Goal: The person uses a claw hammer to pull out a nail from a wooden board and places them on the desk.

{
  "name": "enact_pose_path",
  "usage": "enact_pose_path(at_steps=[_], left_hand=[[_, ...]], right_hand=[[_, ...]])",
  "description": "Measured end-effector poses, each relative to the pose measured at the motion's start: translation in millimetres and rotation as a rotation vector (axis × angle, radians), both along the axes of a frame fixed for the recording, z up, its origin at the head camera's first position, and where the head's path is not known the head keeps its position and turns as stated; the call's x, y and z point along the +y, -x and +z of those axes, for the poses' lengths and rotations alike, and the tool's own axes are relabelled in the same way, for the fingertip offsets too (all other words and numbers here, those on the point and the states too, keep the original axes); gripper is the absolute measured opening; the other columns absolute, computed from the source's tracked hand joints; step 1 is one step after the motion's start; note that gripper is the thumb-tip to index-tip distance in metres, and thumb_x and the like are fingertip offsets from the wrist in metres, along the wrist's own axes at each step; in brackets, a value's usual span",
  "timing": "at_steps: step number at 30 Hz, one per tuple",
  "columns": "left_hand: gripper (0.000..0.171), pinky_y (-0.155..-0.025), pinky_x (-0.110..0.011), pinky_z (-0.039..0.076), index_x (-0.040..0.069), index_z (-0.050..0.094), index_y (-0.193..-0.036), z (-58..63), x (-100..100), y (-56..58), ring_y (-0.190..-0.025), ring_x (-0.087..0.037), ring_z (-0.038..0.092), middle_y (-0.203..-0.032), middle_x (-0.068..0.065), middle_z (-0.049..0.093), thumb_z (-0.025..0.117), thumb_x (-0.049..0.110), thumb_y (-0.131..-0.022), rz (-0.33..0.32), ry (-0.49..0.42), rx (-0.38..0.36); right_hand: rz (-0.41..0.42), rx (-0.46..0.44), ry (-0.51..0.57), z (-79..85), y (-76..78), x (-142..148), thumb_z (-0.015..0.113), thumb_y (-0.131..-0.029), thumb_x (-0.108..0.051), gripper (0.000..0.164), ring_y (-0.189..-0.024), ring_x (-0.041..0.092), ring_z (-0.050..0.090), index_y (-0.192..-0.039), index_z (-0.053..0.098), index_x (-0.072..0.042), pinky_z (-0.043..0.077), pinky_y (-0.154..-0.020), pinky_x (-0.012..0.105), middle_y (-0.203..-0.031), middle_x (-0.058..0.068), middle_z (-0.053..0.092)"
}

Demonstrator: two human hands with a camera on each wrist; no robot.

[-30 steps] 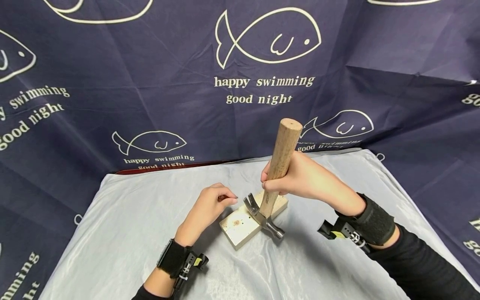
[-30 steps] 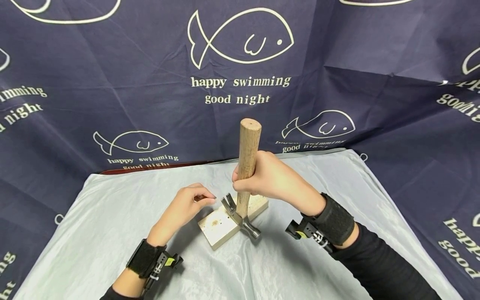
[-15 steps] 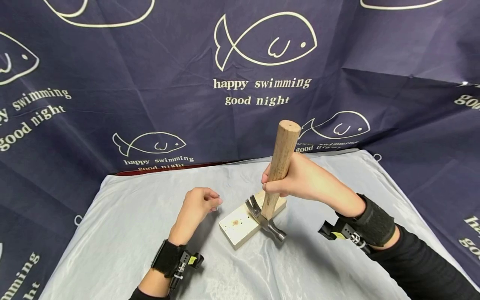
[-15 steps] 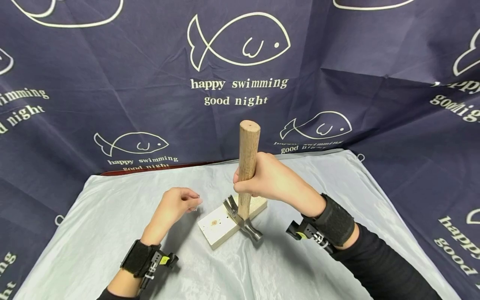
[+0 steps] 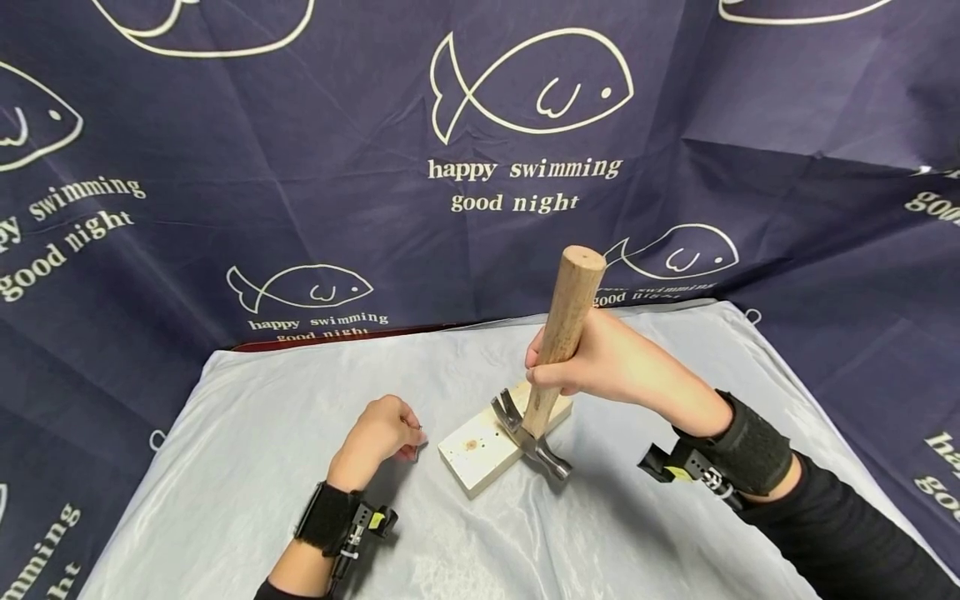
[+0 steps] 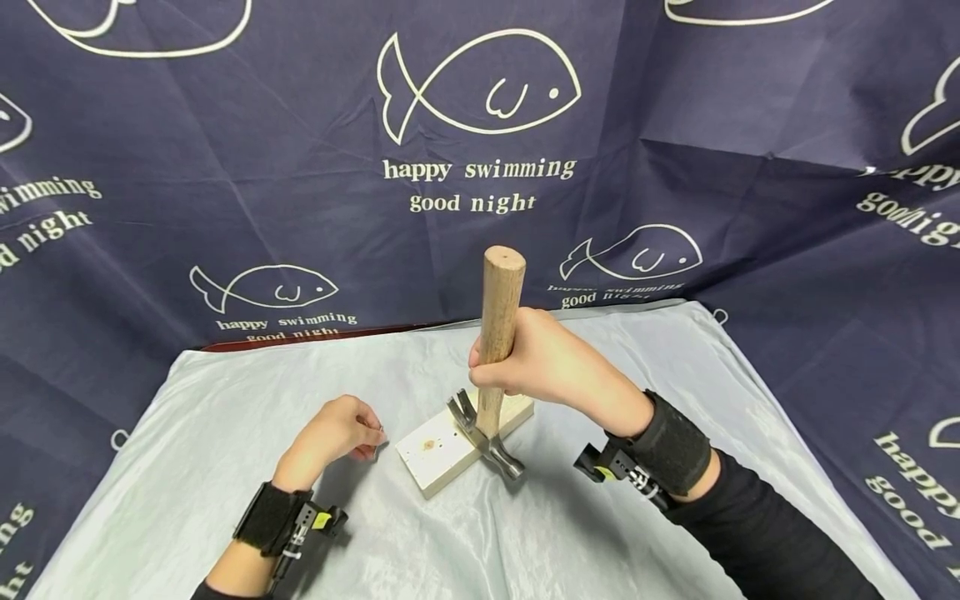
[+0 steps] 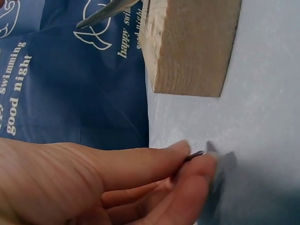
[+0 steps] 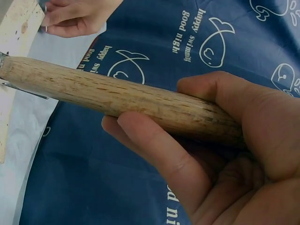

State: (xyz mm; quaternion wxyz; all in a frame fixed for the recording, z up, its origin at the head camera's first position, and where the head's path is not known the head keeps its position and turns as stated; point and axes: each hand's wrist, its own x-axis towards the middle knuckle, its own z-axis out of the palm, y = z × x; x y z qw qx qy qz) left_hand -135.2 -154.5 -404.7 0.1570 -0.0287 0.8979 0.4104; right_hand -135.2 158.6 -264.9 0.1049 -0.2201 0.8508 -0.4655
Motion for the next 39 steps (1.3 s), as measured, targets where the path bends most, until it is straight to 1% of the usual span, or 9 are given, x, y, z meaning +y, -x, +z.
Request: enact_pose_path(at_steps=[2, 5, 9, 15, 18, 22, 25, 32, 39], left_hand=[[0.013, -0.061, -0.038, 0.062, -0.003, 0.067, -0.086, -0.9, -0.6, -1.0, -0.062, -0.025, 0.072, -0.071, -0.013, 0.071, 0.078, -0.008, -0.089, 0.009, 0.004, -0.035], [0.017, -0.060, -0.038, 0.062, -0.003, 0.065, -0.084, -2.4, -0.6, -2.1, -0.061, -0.026, 0.072, -0.070, -0.014, 0.070, 0.080, -0.009, -0.088, 0.002, 0.027, -0.065], [0.019, -0.059, -0.037, 0.061, -0.003, 0.064, -0.081, -4.4, 0.2, -3.8, -0.059, -0.025, 0.071, -0.068, -0.014, 0.069, 0.080, -0.010, -0.088, -0.011, 0.060, -0.079], [0.019, -0.059, -0.037, 0.062, -0.004, 0.063, -0.082, -4.7, 2.8, -4.8, -0.059, -0.025, 0.071, -0.068, -0.015, 0.070, 0.079, -0.011, -0.088, -0.014, 0.046, -0.108], [0.020, -0.059, -0.037, 0.062, -0.003, 0.062, -0.083, -4.3, 4.4, -4.0, -0.059, -0.024, 0.071, -0.069, -0.015, 0.070, 0.080, -0.009, -0.089, -0.012, 0.056, -0.119], [0.022, -0.058, -0.036, 0.062, -0.002, 0.061, -0.081, -5.0, 5.9, -3.2, -0.058, -0.024, 0.071, -0.070, -0.015, 0.070, 0.081, -0.008, -0.088, -0.010, 0.069, -0.112], [0.023, -0.058, -0.036, 0.061, -0.001, 0.061, -0.081, -5.5, 5.6, -3.6, -0.058, -0.024, 0.071, -0.070, -0.015, 0.069, 0.081, -0.008, -0.088, -0.022, 0.076, -0.094], [0.024, -0.060, -0.038, 0.058, 0.002, 0.061, -0.082, -4.8, 4.1, -4.9, -0.059, -0.024, 0.068, -0.069, -0.011, 0.067, 0.084, -0.003, -0.088, -0.068, 0.152, -0.064], [0.025, -0.059, -0.037, 0.059, 0.002, 0.060, -0.082, -4.1, 4.6, -4.8, -0.059, -0.023, 0.068, -0.069, -0.011, 0.067, 0.084, -0.004, -0.087, -0.068, 0.147, -0.054]], right_hand=[[-0.001, -0.004, 0.001, -0.7, -0.8, 0.3, 0.077, -0.085, 0.001, 0.014, -0.071, 0.021, 0.068, -0.097, 0.076, -0.006, 0.060, -0.063, 0.036, -0.090, 0.005, 0.073], [-0.008, -0.023, 0.006, -1.2, -2.5, 1.0, 0.077, -0.086, -0.001, 0.014, -0.075, 0.020, 0.069, -0.098, 0.075, -0.006, 0.061, -0.066, 0.037, -0.090, 0.005, 0.073], [-0.016, -0.034, 0.000, -1.4, -3.3, 2.3, 0.077, -0.086, -0.002, 0.013, -0.078, 0.020, 0.069, -0.099, 0.075, -0.006, 0.062, -0.067, 0.038, -0.091, 0.005, 0.072], [-0.029, -0.023, -0.013, -1.8, -2.3, 5.1, 0.076, -0.086, -0.001, 0.015, -0.077, 0.020, 0.070, -0.100, 0.075, -0.005, 0.062, -0.067, 0.038, -0.092, 0.005, 0.073], [-0.030, -0.018, -0.022, -1.9, -1.9, 5.8, 0.076, -0.085, -0.002, 0.015, -0.076, 0.019, 0.070, -0.100, 0.075, -0.005, 0.062, -0.067, 0.037, -0.092, 0.005, 0.073], [-0.028, -0.015, -0.025, -1.4, -1.8, 6.3, 0.076, -0.085, -0.001, 0.014, -0.074, 0.020, 0.069, -0.099, 0.075, -0.006, 0.061, -0.066, 0.036, -0.091, 0.005, 0.073], [-0.032, -0.015, -0.023, -1.1, -1.6, 7.0, 0.076, -0.085, 0.000, 0.014, -0.074, 0.020, 0.069, -0.098, 0.075, -0.005, 0.060, -0.065, 0.036, -0.090, 0.005, 0.072], [-0.032, -0.017, -0.019, -1.3, -1.2, 7.3, 0.076, -0.085, 0.000, 0.013, -0.074, 0.021, 0.069, -0.097, 0.075, -0.005, 0.061, -0.065, 0.037, -0.090, 0.006, 0.072], [-0.030, -0.012, -0.024, -1.5, -1.7, 8.1, 0.075, -0.085, -0.001, 0.014, -0.075, 0.020, 0.069, -0.098, 0.075, -0.006, 0.061, -0.066, 0.037, -0.090, 0.005, 0.073]])
